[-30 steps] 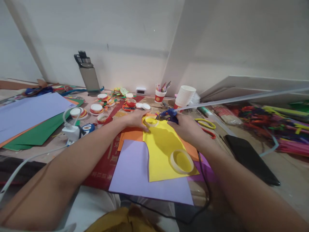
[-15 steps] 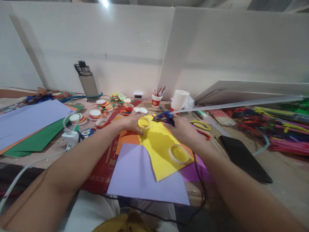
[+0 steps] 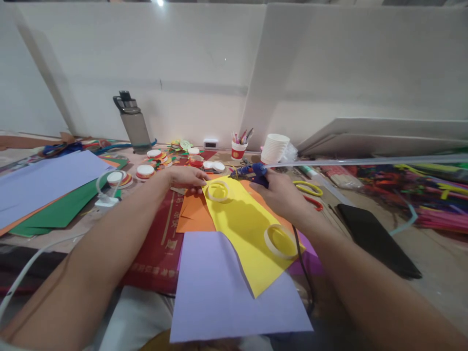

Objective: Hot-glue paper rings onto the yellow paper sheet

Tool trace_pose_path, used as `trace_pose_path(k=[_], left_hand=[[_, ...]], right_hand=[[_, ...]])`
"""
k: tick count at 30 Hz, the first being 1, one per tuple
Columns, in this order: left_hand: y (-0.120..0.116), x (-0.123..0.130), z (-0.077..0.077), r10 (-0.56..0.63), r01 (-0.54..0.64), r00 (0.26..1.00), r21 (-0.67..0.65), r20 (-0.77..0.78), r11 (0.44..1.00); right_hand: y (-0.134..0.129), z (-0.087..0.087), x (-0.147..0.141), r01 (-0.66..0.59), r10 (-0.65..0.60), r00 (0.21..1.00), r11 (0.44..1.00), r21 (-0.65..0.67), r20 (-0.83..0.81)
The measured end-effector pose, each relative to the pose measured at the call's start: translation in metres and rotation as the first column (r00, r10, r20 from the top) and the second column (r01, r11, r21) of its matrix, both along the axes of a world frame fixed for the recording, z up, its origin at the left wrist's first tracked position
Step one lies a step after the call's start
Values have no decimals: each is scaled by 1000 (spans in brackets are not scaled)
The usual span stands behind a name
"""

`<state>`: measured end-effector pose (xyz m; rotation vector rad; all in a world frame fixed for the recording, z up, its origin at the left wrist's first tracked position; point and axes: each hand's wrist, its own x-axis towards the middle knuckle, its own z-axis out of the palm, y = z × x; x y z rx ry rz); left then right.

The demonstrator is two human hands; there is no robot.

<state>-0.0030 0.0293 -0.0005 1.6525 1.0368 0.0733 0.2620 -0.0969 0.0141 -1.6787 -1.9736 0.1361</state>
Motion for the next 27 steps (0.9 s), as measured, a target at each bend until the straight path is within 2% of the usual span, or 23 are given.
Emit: trace_pose_path(k=[3, 6, 8, 10, 12, 14, 16, 17, 18, 20, 21, 22, 23, 24, 25, 27], left_hand=[[2, 6, -3, 170, -162, 982, -92, 82, 982], [3, 12, -4, 337, -326, 935, -110, 110, 939], [1, 16, -5, 395, -384, 914, -114, 98, 916], [-4, 20, -5, 387, -383, 921, -77, 45, 921], [-9, 22, -1, 339, -334, 938, 69, -79, 940], [-13, 22, 10, 310, -218, 918, 338, -249, 915], [-19, 21, 27, 346, -53, 870, 631, -351, 774], [-25, 22, 37, 315, 25, 879, 692, -359, 721], [-33, 23, 48, 252, 87, 897, 704, -363, 705], [-56, 30, 67, -38, 280, 920, 588, -389, 759], [-71, 35, 74, -209, 393, 900, 505, -383, 768], [-87, 40, 79, -383, 513, 851, 416, -359, 751], [-104, 47, 80, -522, 611, 791, 357, -320, 707], [-120, 53, 80, -611, 673, 739, 341, -284, 656], [-135, 59, 77, -662, 711, 699, 354, -270, 607], [-159, 70, 67, -676, 746, 660, 394, -328, 537]], right_hand=[[0, 1, 0, 17, -17, 1000, 1000, -3, 1], [0, 2, 1, 24, -23, 999, 1000, 19, -28], [1, 3, 3, 30, -29, 999, 999, 33, -43], [1, 3, 4, 38, -37, 998, 999, 29, -49], [0, 5, 5, 45, -44, 998, 999, 16, -49], [0, 6, 6, 50, -50, 998, 999, 17, -50], [-1, 6, 6, 53, -52, 997, 998, 26, -54], [-1, 6, 6, 55, -53, 997, 998, 28, -55], [0, 6, 6, 57, -55, 997, 998, 29, -55], [1, 4, 7, 55, -53, 997, 998, 32, -46], [2, 4, 7, 51, -49, 998, 998, 37, -39], [3, 3, 8, 47, -46, 998, 998, 44, -30], [4, 3, 9, 45, -43, 999, 998, 52, -24], [5, 2, 9, 44, -43, 999, 997, 58, -20], [5, 2, 10, 48, -47, 999, 997, 61, -19], [5, 1, 10, 59, -57, 998, 997, 58, -28]])
